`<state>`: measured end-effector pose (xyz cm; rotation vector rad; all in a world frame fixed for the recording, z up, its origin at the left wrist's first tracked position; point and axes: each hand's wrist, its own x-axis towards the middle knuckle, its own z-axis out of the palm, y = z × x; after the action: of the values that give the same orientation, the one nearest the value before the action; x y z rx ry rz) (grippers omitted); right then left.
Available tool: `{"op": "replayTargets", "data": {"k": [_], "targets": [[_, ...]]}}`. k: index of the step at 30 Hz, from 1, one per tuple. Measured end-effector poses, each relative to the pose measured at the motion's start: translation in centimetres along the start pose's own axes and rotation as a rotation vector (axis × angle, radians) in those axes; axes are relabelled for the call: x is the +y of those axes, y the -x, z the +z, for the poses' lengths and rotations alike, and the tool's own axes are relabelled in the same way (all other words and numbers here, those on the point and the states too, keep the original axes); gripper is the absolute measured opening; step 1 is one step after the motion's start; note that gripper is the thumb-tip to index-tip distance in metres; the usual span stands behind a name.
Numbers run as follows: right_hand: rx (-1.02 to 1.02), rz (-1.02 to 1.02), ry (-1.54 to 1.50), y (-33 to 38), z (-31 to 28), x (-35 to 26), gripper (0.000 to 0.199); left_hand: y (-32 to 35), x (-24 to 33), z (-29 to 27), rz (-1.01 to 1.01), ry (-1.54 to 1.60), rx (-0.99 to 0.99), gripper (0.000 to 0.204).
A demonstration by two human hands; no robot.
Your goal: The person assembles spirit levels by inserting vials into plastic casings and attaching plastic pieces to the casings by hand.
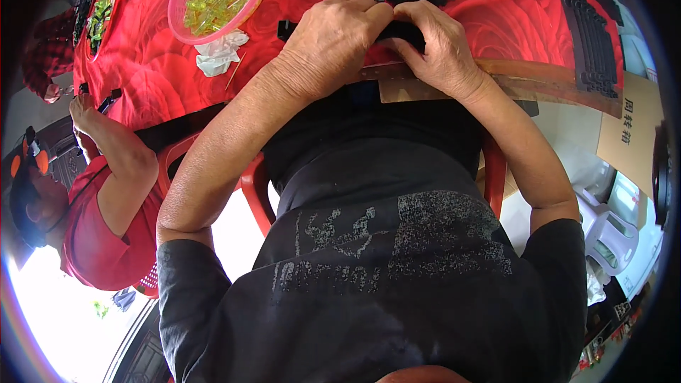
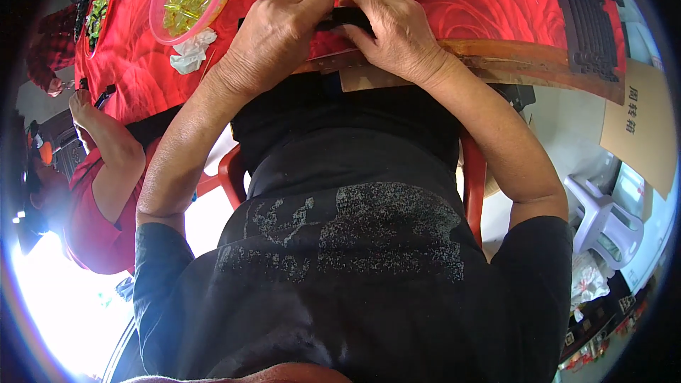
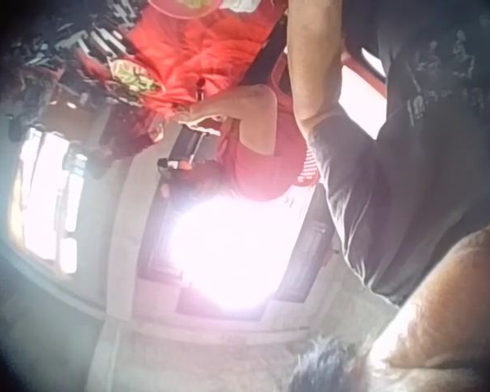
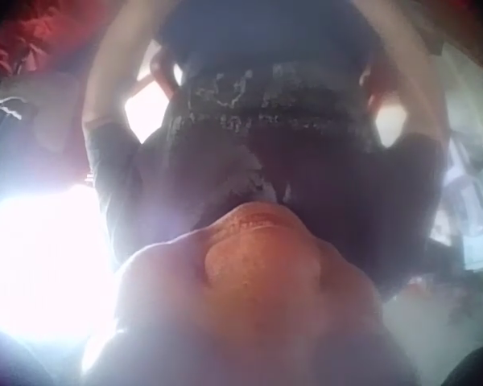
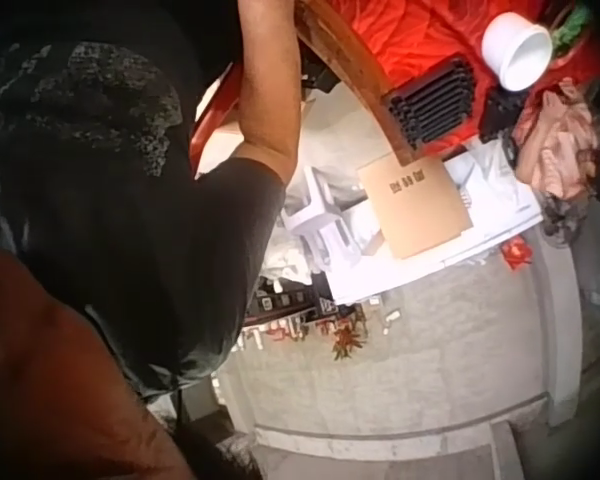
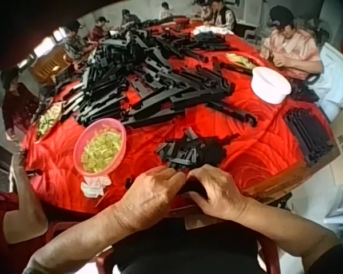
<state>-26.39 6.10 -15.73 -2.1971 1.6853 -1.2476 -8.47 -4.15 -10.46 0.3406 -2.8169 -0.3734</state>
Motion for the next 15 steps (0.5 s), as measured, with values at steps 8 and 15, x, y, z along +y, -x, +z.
{"op": "replayTargets", "data": {"k": [8,15], "targets": [[0.002,-0.037,0.047,-0.4,0.0,0.4,0.041,0.3,0.3,0.6,0.025,-0.04,0.1,0.034],[0.034,-0.101,0.084,-0.1,-0.3,0.0,0.039,2.7,-4.0,-2.0,-0.463,0.286,0.636,0.005]]}}
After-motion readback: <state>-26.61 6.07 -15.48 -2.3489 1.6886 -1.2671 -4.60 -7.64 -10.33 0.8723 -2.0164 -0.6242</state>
